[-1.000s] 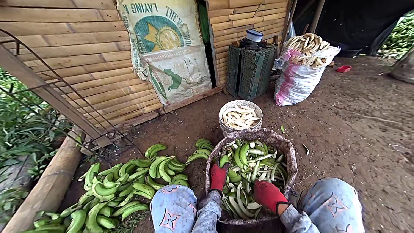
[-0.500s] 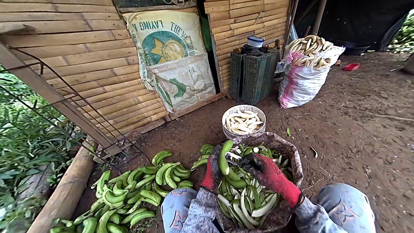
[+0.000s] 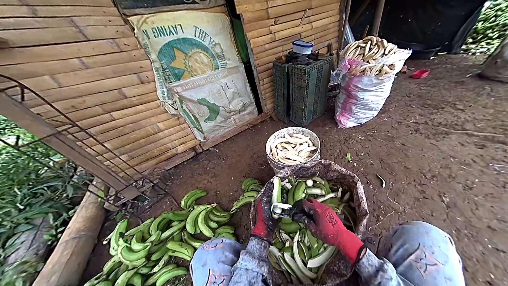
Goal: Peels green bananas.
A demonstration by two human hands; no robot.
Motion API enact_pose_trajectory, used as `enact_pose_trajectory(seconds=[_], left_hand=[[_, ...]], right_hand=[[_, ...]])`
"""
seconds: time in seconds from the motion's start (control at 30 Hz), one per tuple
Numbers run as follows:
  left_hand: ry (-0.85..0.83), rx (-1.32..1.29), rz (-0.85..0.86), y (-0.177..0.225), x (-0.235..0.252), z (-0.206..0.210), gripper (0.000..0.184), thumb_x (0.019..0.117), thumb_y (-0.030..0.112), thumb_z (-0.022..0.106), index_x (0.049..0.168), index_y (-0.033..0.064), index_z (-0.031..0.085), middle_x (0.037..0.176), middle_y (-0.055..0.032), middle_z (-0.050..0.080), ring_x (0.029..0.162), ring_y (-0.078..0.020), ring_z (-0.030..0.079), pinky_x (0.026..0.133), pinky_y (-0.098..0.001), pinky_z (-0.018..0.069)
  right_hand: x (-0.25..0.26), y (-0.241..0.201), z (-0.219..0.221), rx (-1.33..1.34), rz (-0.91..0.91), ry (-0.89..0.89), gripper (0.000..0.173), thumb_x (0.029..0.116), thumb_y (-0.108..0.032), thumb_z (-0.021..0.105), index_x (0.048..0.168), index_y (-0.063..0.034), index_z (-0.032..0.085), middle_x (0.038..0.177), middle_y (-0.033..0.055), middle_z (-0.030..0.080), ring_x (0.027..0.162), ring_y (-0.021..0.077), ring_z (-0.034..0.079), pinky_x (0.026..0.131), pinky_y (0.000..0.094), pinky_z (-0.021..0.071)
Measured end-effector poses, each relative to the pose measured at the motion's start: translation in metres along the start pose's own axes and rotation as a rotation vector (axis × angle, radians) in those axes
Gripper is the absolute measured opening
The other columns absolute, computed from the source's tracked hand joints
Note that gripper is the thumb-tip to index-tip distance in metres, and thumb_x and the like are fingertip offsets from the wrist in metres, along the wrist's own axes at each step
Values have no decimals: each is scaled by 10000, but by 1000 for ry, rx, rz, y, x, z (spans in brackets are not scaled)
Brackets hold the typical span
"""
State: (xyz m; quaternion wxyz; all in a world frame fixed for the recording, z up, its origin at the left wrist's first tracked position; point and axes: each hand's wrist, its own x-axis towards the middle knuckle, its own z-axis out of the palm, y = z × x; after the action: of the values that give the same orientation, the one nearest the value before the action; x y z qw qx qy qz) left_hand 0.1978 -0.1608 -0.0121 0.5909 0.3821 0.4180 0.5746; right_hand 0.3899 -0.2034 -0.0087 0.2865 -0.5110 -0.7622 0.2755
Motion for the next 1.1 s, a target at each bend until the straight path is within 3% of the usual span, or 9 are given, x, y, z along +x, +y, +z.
enact_pose_trajectory(seconds=[0.13, 0.2, 0.27, 0.37, 0.53, 0.6, 0.8, 0.97, 1.1], left_hand=[[-116, 85, -156, -1, -25, 3, 365, 1124, 251, 303, 1181, 7, 569, 805, -61, 642, 621, -108, 619, 558, -251, 548], [-56, 209, -100, -2, -26, 6, 405, 1126, 271, 338, 1293, -19, 566, 942, -105, 661, 752, -143, 645, 692, -309, 569], [38, 202, 21, -7, -13, 3, 406, 1125, 253, 332, 1308, -24, 566, 1011, -119, 671, 826, -152, 660, 759, -324, 579], [88, 195, 155, -13, 5, -5, 427, 1126, 250, 325, 1358, -32, 547, 1121, -154, 675, 954, -171, 677, 876, -348, 575], [-265, 527, -161, 12, -30, 1, 398, 1116, 219, 364, 1382, -8, 552, 1192, -116, 678, 1023, -110, 660, 937, -286, 535], [-194, 260, -238, 0, -27, 0, 397, 1125, 254, 314, 1329, 2, 542, 1021, -114, 683, 836, -152, 683, 734, -299, 585], [302, -16, 57, -14, -4, 3, 421, 1128, 284, 319, 1358, -24, 491, 1098, -164, 635, 925, -183, 655, 832, -359, 567], [212, -232, 102, -17, 0, -2, 426, 1131, 245, 222, 1215, -25, 541, 967, -100, 669, 835, -142, 678, 771, -299, 586], [201, -176, 170, -9, -4, 2, 432, 1127, 231, 228, 1169, -18, 579, 939, -79, 689, 834, -127, 687, 784, -295, 589]], right_hand=[[17, 3, -13, -199, 167, 133, 472, 915, -124, 639, 1375, -29, 604, 1292, 310, 600, 1173, 475, 612, 969, 597, 491], [27, 6, -29, -213, 261, 200, 481, 950, -145, 606, 1411, -13, 569, 1334, 295, 589, 1212, 450, 605, 1002, 571, 490], [17, 3, -23, -134, 190, 212, 464, 948, -179, 622, 1380, -12, 600, 1277, 269, 629, 1153, 415, 643, 978, 551, 512], [-10, -10, 11, -92, 50, 48, 423, 918, -211, 654, 1326, -98, 655, 1197, 216, 661, 1087, 379, 664, 917, 531, 542], [19, 12, -21, -240, 312, 172, 479, 971, -154, 598, 1432, -34, 557, 1349, 304, 576, 1229, 466, 591, 1009, 592, 477], [25, 16, -37, -225, 341, 213, 485, 975, -157, 590, 1435, -12, 543, 1351, 298, 578, 1224, 456, 598, 1007, 584, 481], [-17, -18, 19, -102, 68, 111, 410, 921, -246, 662, 1293, -74, 668, 1175, 228, 668, 1067, 399, 669, 892, 541, 544], [-9, -31, 20, -270, 100, 0, 441, 925, -247, 661, 1346, -118, 640, 1239, 260, 634, 1146, 450, 628, 904, 564, 526], [-2, -38, 17, -294, 125, 30, 471, 910, -217, 669, 1366, -110, 629, 1240, 267, 633, 1117, 454, 639, 881, 560, 532]])
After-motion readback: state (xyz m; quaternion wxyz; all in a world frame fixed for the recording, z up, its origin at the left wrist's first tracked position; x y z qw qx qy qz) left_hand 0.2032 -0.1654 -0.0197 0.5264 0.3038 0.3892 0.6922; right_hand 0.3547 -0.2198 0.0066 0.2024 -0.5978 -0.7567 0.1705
